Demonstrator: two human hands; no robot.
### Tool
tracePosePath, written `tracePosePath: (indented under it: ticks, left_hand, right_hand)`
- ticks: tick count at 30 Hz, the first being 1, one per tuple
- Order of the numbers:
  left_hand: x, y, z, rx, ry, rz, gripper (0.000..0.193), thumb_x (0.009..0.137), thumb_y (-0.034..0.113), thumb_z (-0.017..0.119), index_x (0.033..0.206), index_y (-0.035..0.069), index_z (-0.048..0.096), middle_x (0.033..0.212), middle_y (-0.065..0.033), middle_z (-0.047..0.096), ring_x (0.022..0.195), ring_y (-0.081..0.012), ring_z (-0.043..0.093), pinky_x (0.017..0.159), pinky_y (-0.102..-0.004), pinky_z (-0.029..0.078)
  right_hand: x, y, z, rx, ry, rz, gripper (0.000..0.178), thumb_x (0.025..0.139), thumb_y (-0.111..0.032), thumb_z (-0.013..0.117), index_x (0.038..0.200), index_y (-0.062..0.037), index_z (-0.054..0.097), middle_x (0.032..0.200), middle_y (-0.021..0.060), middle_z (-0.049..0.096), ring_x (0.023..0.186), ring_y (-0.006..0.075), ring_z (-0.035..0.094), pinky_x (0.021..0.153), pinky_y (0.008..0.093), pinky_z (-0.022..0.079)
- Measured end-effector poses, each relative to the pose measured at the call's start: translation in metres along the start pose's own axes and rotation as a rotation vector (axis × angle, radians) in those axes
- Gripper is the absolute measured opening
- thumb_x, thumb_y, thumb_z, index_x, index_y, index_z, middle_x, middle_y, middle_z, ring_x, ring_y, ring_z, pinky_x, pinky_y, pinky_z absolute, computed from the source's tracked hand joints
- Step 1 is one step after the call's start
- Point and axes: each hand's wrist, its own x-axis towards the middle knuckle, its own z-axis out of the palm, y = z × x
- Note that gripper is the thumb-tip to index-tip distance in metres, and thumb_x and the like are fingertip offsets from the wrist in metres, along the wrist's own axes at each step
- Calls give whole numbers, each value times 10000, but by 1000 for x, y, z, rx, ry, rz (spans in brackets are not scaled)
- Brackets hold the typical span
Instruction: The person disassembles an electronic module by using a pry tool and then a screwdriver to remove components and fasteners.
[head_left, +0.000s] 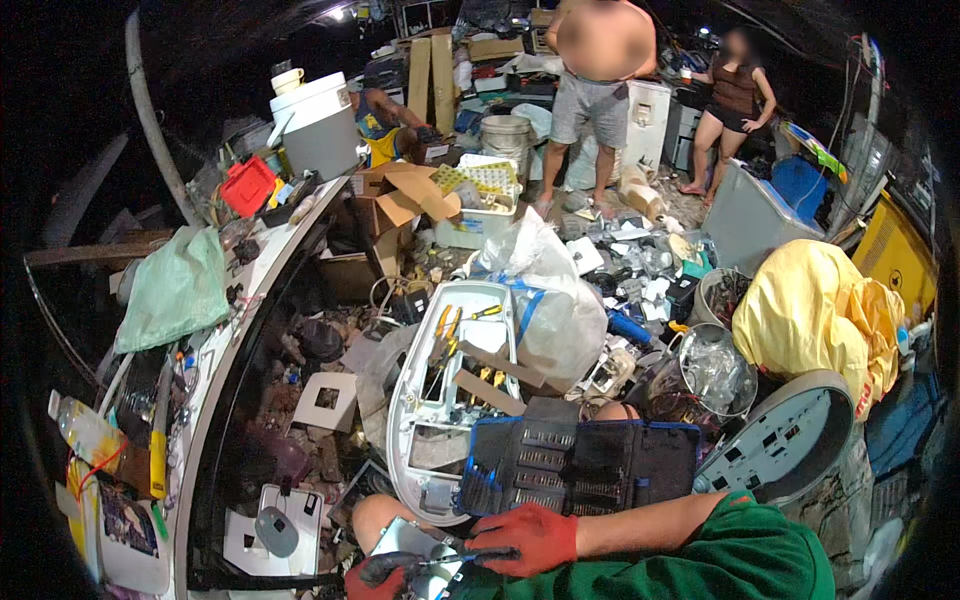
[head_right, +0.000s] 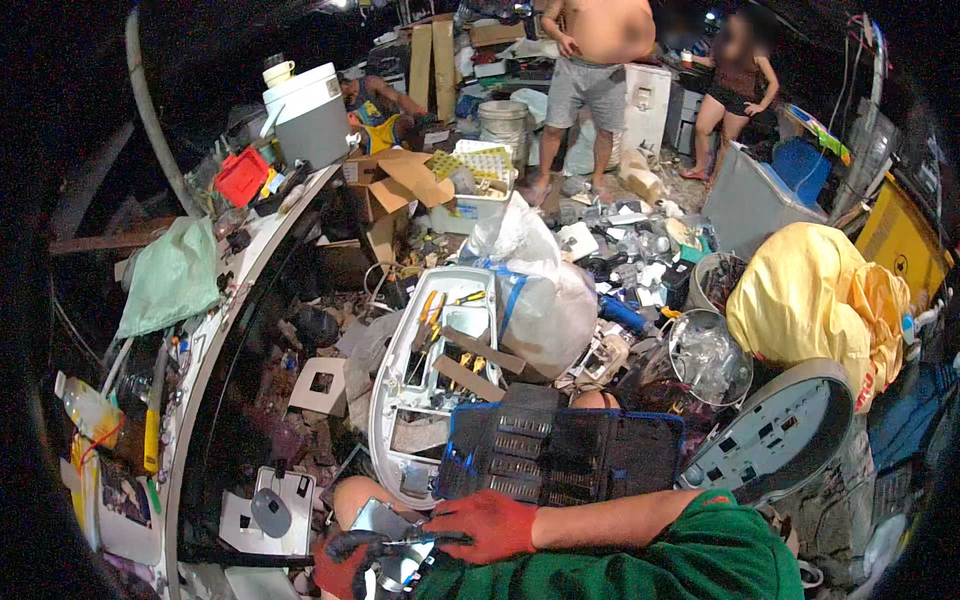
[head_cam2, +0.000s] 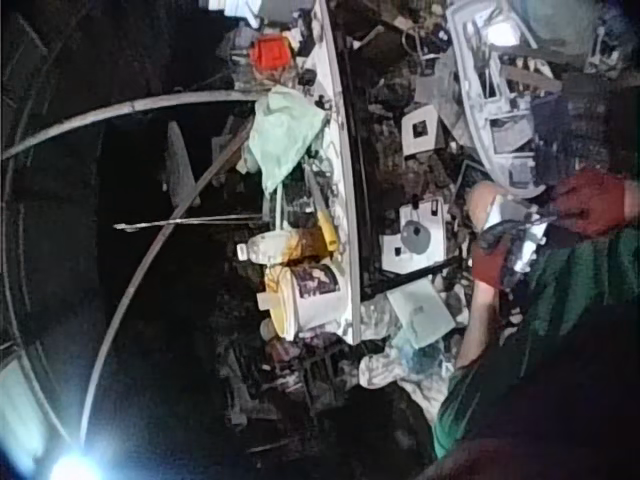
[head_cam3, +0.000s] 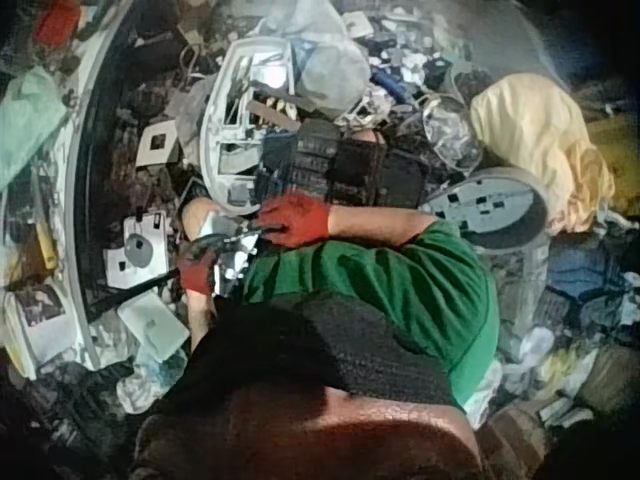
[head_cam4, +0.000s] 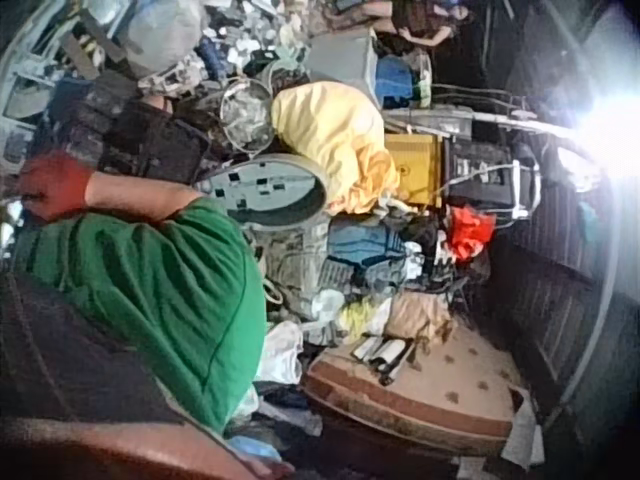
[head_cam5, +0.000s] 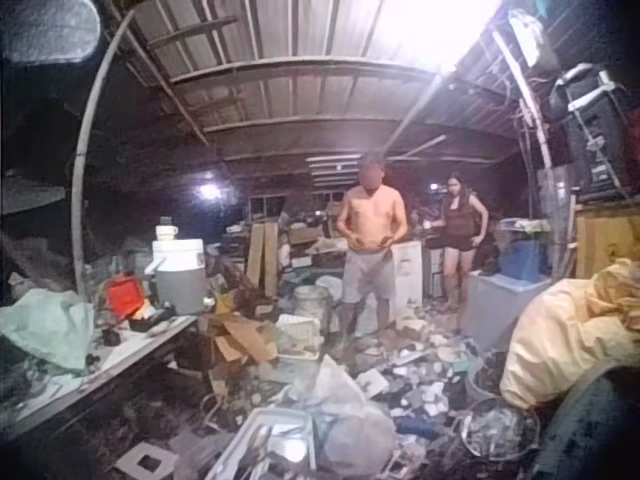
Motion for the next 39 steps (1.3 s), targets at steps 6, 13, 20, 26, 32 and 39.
tracePosePath:
  ticks: [6, 13, 20, 26, 32, 39]
  left_hand:
    - [-5, 54, 14, -72, -146, -186, 185, 890, 63, 651, 1052, -7, 705, 987, -85, 729, 892, -171, 665, 829, -315, 515]
    - [-6, 86, 21, 250, -57, 204, 260, 783, 187, 728, 958, -3, 743, 824, -169, 733, 750, -282, 730, 732, -363, 570]
    - [-8, 57, 23, -114, -162, -157, 257, 887, 24, 648, 1132, -50, 677, 1077, -113, 715, 1009, -178, 651, 917, -320, 497]
    - [5, 36, 27, 99, -186, -122, 262, 869, 45, 675, 1117, -37, 686, 1090, -121, 715, 1019, -206, 655, 917, -351, 501]
    - [11, 28, 38, -54, -149, -73, 276, 876, 46, 682, 1142, -30, 676, 1098, -128, 712, 1038, -216, 658, 923, -353, 504]
    - [6, 94, 46, -262, -293, 91, 666, 865, -10, 651, 1469, 9, 371, 1385, -171, 529, 1211, -272, 564, 1016, -364, 450]
  right_hand:
    - [5, 10, 0, 305, -98, 167, 378, 855, -209, 687, 1181, -24, 639, 1091, 190, 689, 997, 328, 675, 861, 405, 523]
    - [5, 26, 13, 338, -46, 125, 435, 854, -200, 697, 1221, 10, 592, 1130, 197, 674, 1042, 318, 658, 916, 402, 507]
    - [8, 20, -2, 598, 103, 63, 374, 898, -174, 678, 1224, -19, 579, 1108, 96, 652, 1048, 163, 587, 928, 353, 482]
    - [-3, 15, -3, 554, 203, 180, 426, 902, -165, 674, 1280, -28, 534, 1166, 138, 645, 1089, 261, 618, 957, 370, 465]
    - [-7, 6, -28, 257, -59, 278, 435, 961, -304, 592, 1297, -31, 550, 1181, 203, 657, 1090, 322, 639, 932, 415, 485]
    - [-37, 21, -54, 378, 261, 193, 418, 918, -269, 671, 1259, -37, 600, 1225, 154, 655, 1115, 239, 623, 986, 392, 469]
